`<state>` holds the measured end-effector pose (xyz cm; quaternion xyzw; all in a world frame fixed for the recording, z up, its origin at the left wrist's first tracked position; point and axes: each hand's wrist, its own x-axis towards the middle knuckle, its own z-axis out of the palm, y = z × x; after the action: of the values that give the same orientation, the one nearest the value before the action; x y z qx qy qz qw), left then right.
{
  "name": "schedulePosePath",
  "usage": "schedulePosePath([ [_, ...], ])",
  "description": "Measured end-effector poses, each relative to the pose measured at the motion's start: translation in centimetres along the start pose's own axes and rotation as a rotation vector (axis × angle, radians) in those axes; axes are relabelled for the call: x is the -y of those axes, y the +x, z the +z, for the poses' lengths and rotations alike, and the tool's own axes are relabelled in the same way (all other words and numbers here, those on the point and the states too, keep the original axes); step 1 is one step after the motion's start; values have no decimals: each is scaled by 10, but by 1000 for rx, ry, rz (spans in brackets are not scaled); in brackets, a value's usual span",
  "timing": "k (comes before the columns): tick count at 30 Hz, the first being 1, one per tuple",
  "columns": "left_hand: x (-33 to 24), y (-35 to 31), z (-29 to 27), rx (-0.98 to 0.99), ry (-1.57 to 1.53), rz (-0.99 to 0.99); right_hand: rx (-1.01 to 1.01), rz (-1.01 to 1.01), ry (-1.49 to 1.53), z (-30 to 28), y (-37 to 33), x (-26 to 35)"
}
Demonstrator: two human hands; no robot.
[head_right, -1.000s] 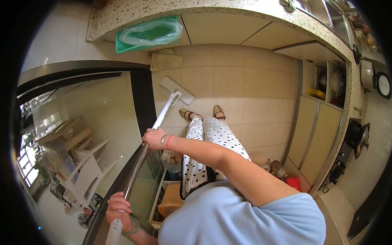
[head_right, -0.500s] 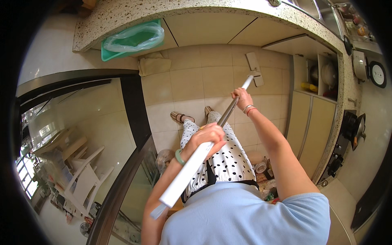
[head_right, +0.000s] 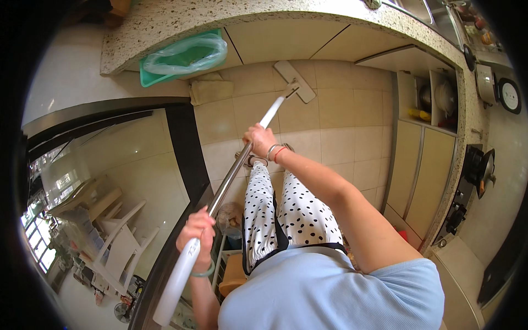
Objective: The person mops the tiled floor in a kitchen and dining area using a flat mop. They move the mop back and forth across the floor, navigating around furniture and appliances, and continue the task from the kitchen into the adjacent dining space.
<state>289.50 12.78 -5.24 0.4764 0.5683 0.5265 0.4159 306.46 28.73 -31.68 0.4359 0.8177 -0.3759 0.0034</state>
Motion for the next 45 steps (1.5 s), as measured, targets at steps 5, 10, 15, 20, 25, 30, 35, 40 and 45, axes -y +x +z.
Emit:
schedulePosePath([
  [5,-38,-68,-10,-244,58,-106,246,-196,-49,30,-22,54],
  [10,-107,-121,-24,-471,215,-274,416,-322,46,70,-67,140],
  [15,-116,-135,-26,-378,307,-129,555,-379,185,51,-86,164],
  [20,-88,-106,0,-236,157,127,450,-227,126,27,-101,112],
  [25,-38,-70,48,-52,-54,181,235,56,136,-8,-136,19],
  [30,12,-25,124,254,-210,130,-100,214,140,-31,-178,-85],
  [35,60,-38,180,507,-300,117,-199,413,56,-23,-225,-151],
  [40,54,-55,136,603,-232,72,-316,449,72,34,-241,-132],
  [45,28,-34,9,645,-201,-74,-438,350,189,103,-188,-21],
])
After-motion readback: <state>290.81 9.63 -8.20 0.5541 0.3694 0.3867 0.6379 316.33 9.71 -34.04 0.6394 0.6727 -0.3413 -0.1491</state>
